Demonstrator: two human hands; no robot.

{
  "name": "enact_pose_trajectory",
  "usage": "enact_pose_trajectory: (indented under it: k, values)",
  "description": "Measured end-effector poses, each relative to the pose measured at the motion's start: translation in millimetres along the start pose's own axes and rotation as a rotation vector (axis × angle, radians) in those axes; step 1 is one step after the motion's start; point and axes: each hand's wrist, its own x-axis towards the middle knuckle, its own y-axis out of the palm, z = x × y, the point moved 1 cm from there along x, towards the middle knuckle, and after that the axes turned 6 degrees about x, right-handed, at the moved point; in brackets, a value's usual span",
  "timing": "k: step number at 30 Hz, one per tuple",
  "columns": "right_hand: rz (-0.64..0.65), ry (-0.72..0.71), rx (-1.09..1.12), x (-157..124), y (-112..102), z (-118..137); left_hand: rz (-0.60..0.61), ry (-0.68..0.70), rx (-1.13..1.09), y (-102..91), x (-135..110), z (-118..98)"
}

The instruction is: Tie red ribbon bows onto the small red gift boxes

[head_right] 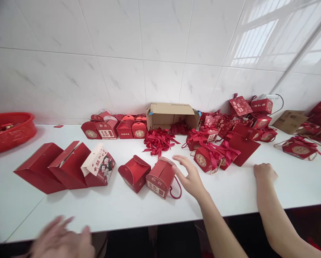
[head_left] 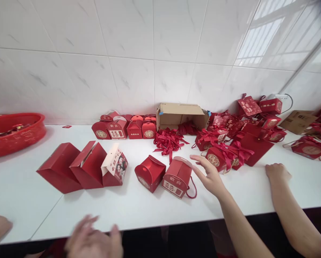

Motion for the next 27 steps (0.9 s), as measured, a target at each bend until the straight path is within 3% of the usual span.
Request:
enact_pose_trajectory:
  k: [1, 3, 5, 8, 11, 15, 21, 27]
  values:
    - [-0.119, 0.105, -0.010, -8, 1, -14, 0.089, 0.052, -0.086, 10.2, -16, -21]
    - [-0.158, 0.287, 0.055, -25, 10, -33, 0.350, 0.099, -0.174, 30.8, -41, -56]
    - [-0.036, 0.356, 0.234, -42, 24, -38, 0.531, 0.046, -0.169, 47.9, -50, -76]
    - [0.127, 0.348, 0.406, -60, 38, -27, 0.677, -0.063, -0.162, 66.0, -39, -77]
    - [0.239, 0.330, 0.264, -58, 42, -23, 0.763, -0.212, -0.246, 76.3, -16, -60]
    - [0.207, 0.195, -0.069, -19, 47, -46, 0.854, -0.278, -0.276, 77.8, 1, -38]
    - [0.267, 0.103, -0.160, 51, 71, -87, 0.834, -0.316, -0.289, 66.8, -14, -31]
    - [0.152, 0.131, -0.162, 65, 79, -101, 0.876, -0.353, -0.307, 63.6, -27, -29]
